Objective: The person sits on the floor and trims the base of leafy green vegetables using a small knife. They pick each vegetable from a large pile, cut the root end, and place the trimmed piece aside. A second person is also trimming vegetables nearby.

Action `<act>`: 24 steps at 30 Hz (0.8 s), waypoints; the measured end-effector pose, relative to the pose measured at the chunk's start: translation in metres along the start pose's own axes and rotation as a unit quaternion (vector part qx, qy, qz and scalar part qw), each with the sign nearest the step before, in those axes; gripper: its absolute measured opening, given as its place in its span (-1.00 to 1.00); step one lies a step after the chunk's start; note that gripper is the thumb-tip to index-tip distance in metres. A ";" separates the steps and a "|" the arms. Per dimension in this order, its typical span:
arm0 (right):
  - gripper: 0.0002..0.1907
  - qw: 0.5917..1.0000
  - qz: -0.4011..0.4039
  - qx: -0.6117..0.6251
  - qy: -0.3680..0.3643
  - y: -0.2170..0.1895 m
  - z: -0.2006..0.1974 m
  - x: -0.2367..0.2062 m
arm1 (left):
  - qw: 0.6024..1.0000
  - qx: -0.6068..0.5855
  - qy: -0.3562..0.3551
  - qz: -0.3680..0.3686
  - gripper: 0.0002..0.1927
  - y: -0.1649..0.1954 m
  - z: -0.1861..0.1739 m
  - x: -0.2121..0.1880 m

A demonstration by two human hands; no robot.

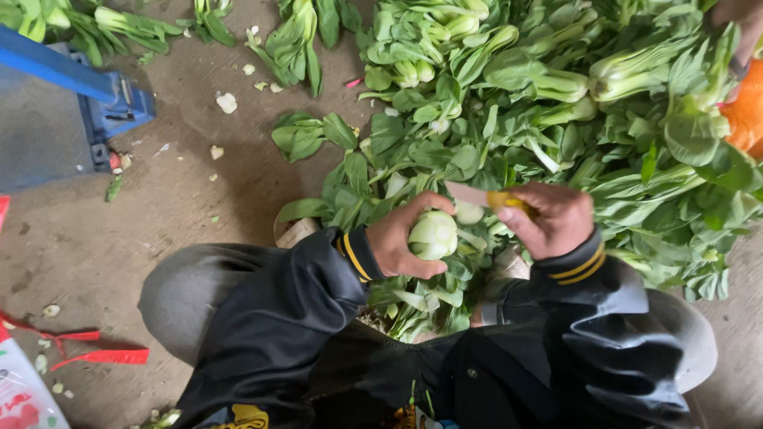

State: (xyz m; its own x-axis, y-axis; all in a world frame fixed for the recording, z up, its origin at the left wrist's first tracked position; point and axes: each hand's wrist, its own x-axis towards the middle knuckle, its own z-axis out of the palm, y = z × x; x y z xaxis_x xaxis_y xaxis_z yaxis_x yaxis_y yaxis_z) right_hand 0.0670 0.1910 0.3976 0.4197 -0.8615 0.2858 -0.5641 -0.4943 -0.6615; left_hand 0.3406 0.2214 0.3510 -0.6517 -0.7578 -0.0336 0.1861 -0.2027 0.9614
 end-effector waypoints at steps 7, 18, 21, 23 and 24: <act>-0.52 0.974 0.063 0.217 -0.024 -0.006 0.023 -0.022 | 0.995 0.068 0.064 0.040 -0.21 -0.017 -0.001 0.004; -0.37 0.977 -0.040 0.209 -0.027 -0.001 0.040 -0.018 | 0.991 0.121 -0.052 -0.019 -0.29 -0.016 0.003 0.006; -0.49 0.993 -0.004 0.116 0.017 -0.004 0.039 -0.021 | 0.991 0.131 -0.006 -0.025 -0.16 -0.016 0.004 0.006; -0.52 0.995 0.089 0.047 0.007 -0.008 0.038 -0.024 | 0.969 0.239 0.046 0.039 -0.26 -0.017 0.005 0.008; -0.52 0.986 0.166 0.009 -0.018 -0.010 0.037 -0.025 | 0.951 0.292 0.074 0.072 -0.32 -0.018 0.005 0.010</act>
State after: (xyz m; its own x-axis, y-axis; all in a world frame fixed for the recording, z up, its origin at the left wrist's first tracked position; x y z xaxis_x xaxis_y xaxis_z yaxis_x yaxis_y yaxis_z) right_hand 0.0884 0.2219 0.3717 0.2399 -0.9704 0.0276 -0.6619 -0.1843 -0.7266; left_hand 0.3273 0.2203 0.3348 -0.5322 -0.8390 0.1135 -0.2030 0.2566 0.9449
